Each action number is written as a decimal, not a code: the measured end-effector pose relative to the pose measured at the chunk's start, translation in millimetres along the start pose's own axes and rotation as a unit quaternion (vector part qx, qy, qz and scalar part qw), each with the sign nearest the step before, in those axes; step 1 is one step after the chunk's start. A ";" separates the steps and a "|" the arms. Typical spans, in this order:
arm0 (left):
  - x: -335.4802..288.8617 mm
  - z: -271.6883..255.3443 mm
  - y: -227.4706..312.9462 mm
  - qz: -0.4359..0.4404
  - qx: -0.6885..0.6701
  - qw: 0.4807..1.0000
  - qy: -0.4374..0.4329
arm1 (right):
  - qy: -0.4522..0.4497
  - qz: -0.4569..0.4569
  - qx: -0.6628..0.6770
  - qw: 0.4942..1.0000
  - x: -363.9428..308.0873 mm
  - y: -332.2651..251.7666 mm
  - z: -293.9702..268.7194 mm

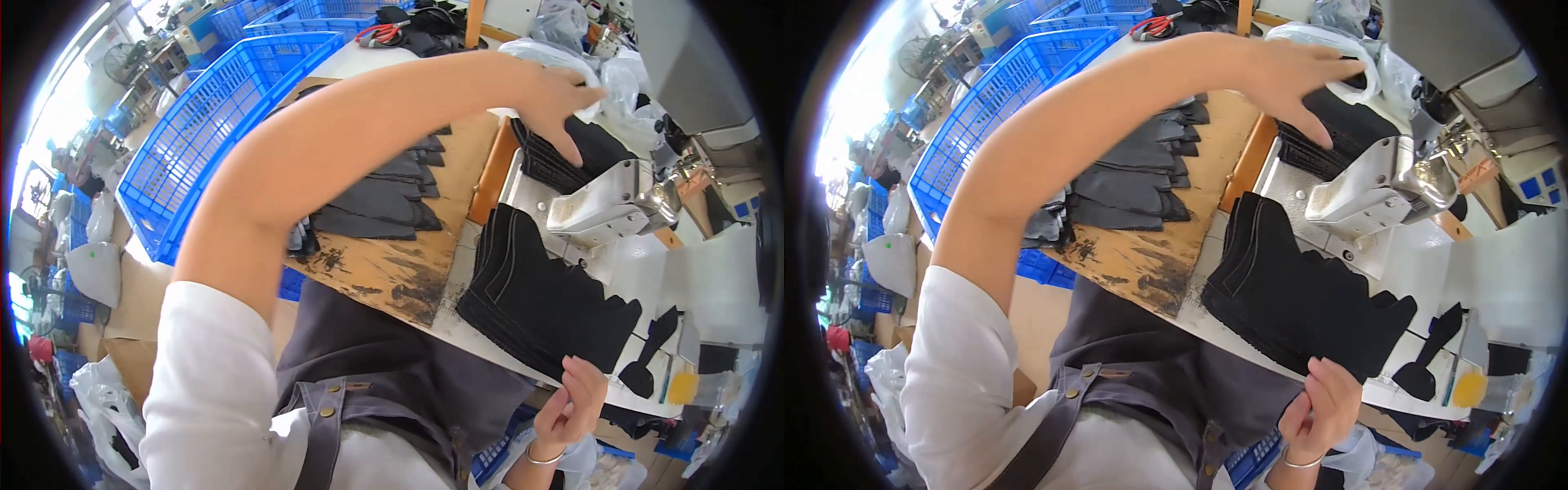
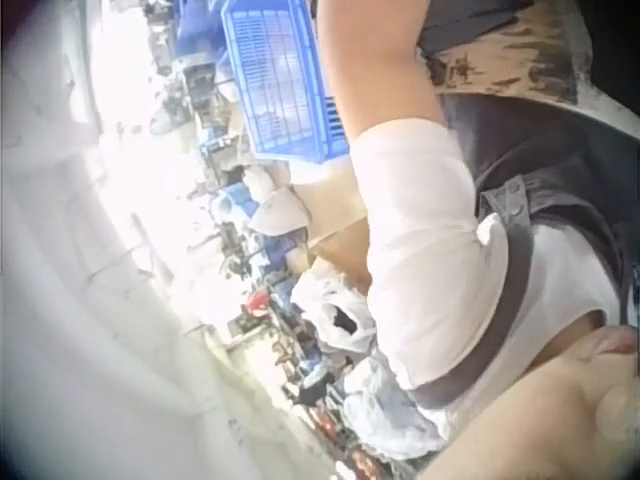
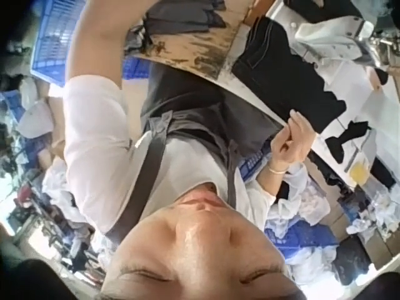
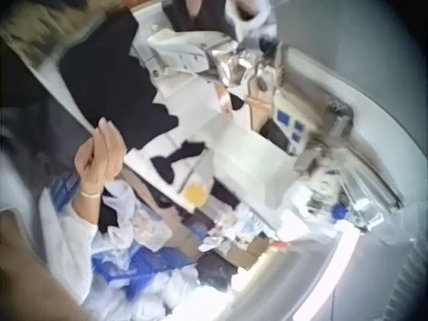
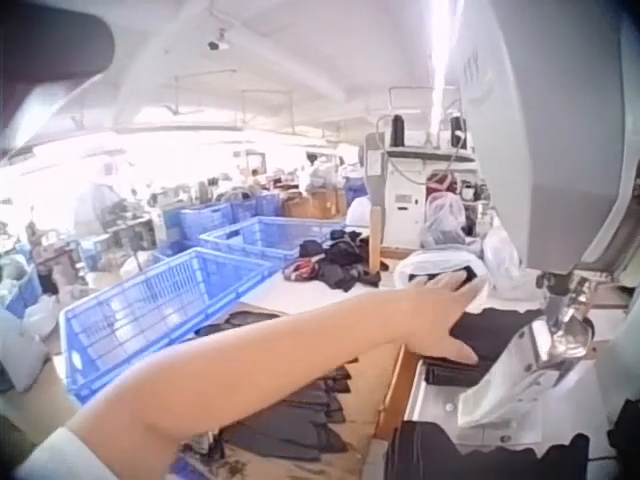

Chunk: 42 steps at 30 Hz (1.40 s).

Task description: Sorting and stacking black leather shoe components at a workbench.

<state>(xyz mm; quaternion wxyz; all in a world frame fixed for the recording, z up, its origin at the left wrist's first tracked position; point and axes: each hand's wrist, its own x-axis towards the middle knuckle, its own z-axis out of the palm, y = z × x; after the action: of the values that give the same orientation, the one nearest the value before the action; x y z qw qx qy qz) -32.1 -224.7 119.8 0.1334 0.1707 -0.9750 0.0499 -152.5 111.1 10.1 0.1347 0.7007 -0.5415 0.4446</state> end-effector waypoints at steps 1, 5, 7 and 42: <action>-18.0 -2.4 -6.8 0.022 -0.058 0.998 0.006 | 0.001 0.009 -0.001 1.000 -5.6 -1.4 1.0; -133.2 -22.5 -9.1 -0.054 -0.091 0.986 -0.129 | 0.005 -0.007 0.072 0.997 -21.7 -9.6 13.8; -191.0 -19.8 -18.1 -0.092 -0.021 0.973 -0.211 | -0.057 -0.049 0.122 0.990 -15.9 -18.8 24.8; -349.2 6.5 37.2 -0.209 -0.120 0.970 0.046 | -0.131 -0.026 0.198 0.971 -14.5 -36.8 61.0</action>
<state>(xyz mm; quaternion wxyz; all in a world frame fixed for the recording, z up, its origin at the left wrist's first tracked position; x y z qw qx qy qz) 269.9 -79.2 14.9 0.2049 0.3508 -0.9095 -0.0883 -91.3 93.3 -24.9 -0.0669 0.7792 -0.4375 0.4438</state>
